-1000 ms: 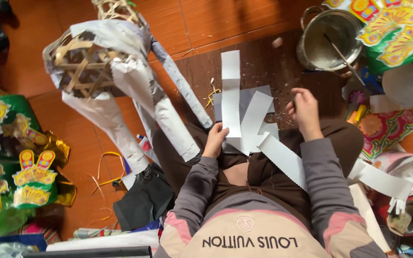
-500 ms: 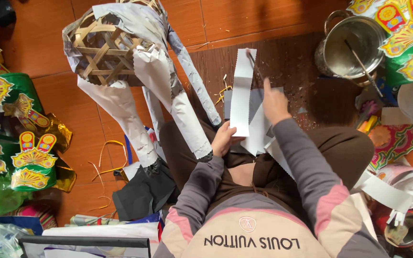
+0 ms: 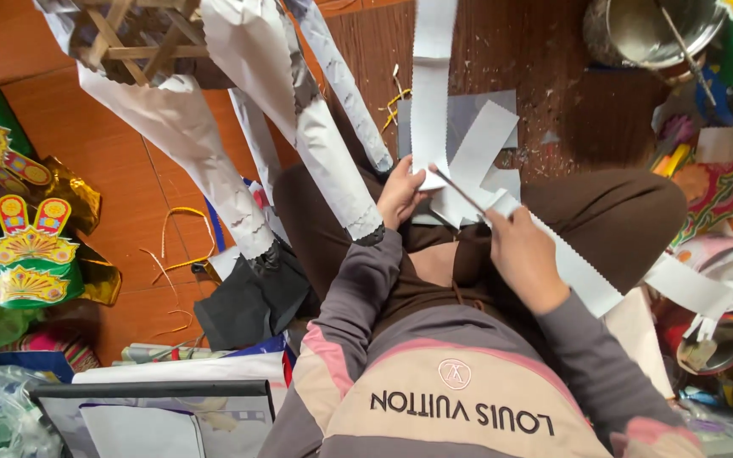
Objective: Cutting paper strips and pasting them onto a bamboo frame to create a decorative giraffe lantern
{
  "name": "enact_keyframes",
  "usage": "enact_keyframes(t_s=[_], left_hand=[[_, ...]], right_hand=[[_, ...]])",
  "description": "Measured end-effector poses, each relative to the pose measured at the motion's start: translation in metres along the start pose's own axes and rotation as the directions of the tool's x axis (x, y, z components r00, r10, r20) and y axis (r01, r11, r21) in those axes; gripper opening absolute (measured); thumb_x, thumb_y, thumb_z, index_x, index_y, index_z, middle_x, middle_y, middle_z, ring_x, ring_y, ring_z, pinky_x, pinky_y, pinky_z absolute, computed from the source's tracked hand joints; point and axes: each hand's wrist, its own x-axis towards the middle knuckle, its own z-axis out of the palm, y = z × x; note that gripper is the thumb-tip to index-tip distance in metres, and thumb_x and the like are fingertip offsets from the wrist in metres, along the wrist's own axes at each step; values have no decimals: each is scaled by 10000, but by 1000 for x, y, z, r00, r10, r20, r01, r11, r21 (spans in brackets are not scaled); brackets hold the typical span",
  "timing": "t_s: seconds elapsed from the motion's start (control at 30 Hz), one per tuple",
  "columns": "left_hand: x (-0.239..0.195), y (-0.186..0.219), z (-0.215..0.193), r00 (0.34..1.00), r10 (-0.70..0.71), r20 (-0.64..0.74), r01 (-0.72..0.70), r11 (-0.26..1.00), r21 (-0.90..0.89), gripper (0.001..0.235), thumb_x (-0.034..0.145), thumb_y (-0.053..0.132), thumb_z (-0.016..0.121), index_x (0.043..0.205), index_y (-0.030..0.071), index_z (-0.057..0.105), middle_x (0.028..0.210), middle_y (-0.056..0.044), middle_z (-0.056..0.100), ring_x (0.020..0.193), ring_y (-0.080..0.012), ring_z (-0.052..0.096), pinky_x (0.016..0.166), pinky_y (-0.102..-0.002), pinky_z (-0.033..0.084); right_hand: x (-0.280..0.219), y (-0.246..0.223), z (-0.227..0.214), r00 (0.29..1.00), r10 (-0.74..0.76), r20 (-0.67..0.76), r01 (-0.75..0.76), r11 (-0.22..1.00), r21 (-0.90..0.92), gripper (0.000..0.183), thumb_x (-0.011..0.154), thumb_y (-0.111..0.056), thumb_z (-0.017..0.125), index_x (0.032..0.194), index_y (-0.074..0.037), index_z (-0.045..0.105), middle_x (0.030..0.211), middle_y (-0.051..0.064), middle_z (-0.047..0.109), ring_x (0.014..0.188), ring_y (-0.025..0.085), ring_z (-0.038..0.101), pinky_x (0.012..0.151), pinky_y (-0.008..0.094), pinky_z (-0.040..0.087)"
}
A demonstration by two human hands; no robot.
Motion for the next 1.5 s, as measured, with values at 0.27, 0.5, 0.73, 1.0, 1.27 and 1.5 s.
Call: enact_keyframes(t_s=[0.27,0.5,0.73,1.0,1.27,1.5], left_hand=[[28,-28,-26,1000,-20,-13,20,1000,11,484,1012,84,499,1472,141,359,1275,-183,557,950,-255,645,795,-488,606],[-39,29,24,1000,20,-13,-18,996,84,485,1016,97,485,1483,118,353,1407,-182,472,1085,-274,560,843,-527,545],[-132,20,44,999,-41,33,38,995,95,593,960,56,559,1502,103,323,1365,-148,484,1034,-233,605,787,-441,599],[-139,-4,11,985,-170,8,169,981,91,590,945,3,505,1497,129,339,1253,-214,564,1077,-324,620,856,-545,544],[-134,-4,11,981,-189,-36,192,975,113,615,891,-33,503,1472,125,376,1225,-246,577,1069,-353,632,847,-533,556],[-149,10,30,981,-190,-42,194,971,138,591,866,-35,504,1434,97,414,1290,-292,508,1132,-422,574,901,-582,515]], right_hand=[[-34,-11,46,880,153,451,-309,903,297,404,961,-220,418,1311,-124,595,1069,147,648,965,377,684,827,467,555],[-36,25,24,804,250,539,-423,878,223,491,925,-148,408,1407,-119,495,955,319,696,996,519,645,897,604,481],[60,17,1,948,158,278,-284,814,506,461,973,-175,418,1423,-217,513,1078,244,672,1051,480,598,909,568,479],[130,9,75,976,180,125,-219,833,508,461,951,-171,462,1399,-248,538,1030,252,695,1006,449,641,892,542,500],[103,15,73,967,249,48,-228,773,592,512,929,-73,410,1435,-107,482,989,333,658,945,481,635,809,586,495],[97,-2,65,987,159,-25,-113,798,592,558,881,-56,466,1435,-120,471,860,303,681,859,466,661,727,573,517]])
